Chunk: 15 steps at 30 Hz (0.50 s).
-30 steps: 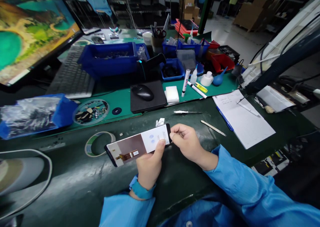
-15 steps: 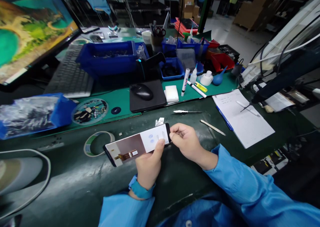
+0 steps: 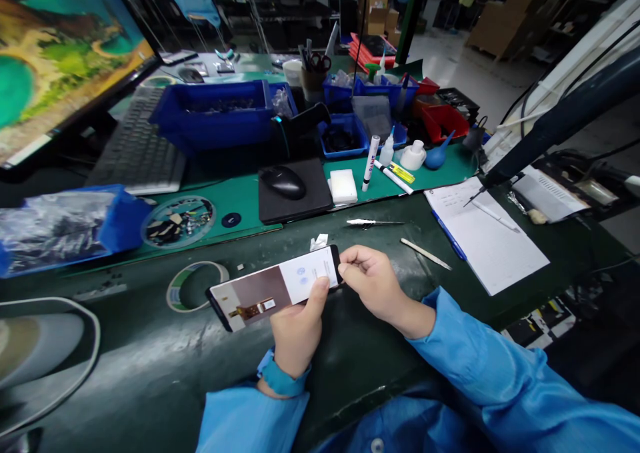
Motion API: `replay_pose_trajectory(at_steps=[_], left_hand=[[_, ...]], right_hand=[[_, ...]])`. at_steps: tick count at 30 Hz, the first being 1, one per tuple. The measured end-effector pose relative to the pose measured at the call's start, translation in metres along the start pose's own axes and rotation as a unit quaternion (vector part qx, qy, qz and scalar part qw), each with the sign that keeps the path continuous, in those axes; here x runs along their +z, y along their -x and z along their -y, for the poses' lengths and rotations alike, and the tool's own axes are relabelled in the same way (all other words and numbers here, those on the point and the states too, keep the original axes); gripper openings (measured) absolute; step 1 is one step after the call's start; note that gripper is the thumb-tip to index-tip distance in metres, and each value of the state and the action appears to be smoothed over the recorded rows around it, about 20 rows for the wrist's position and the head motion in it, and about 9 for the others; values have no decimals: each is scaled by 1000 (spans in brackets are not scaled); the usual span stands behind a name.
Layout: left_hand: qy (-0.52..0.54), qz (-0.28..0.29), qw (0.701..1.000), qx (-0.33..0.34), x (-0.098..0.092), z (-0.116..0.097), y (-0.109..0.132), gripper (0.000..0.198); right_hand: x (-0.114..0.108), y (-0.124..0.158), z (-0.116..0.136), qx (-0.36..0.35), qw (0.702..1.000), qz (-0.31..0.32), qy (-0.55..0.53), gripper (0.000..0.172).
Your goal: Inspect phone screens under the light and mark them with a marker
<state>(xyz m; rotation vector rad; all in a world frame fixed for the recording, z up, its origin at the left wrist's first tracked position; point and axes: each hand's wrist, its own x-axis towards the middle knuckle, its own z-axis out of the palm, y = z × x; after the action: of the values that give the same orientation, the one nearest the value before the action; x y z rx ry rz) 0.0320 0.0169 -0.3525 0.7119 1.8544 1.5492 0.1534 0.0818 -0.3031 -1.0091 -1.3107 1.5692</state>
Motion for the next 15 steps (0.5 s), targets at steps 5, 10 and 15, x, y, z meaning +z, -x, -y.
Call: replay_pose_trajectory(at_steps=[5,10,15], left_hand=[[8,-6,1000,-14,0,0,0,44],[9,-9,1000,-8,1,-6,1,45],[7,1,1000,2,2,-6,1,43]], right_hand=[[1,0,-2,8,1000,6,-8,11],[1,0,-1,3,1000,-3,-10,12],[2,0,0,6,1000,-4,-14,10]])
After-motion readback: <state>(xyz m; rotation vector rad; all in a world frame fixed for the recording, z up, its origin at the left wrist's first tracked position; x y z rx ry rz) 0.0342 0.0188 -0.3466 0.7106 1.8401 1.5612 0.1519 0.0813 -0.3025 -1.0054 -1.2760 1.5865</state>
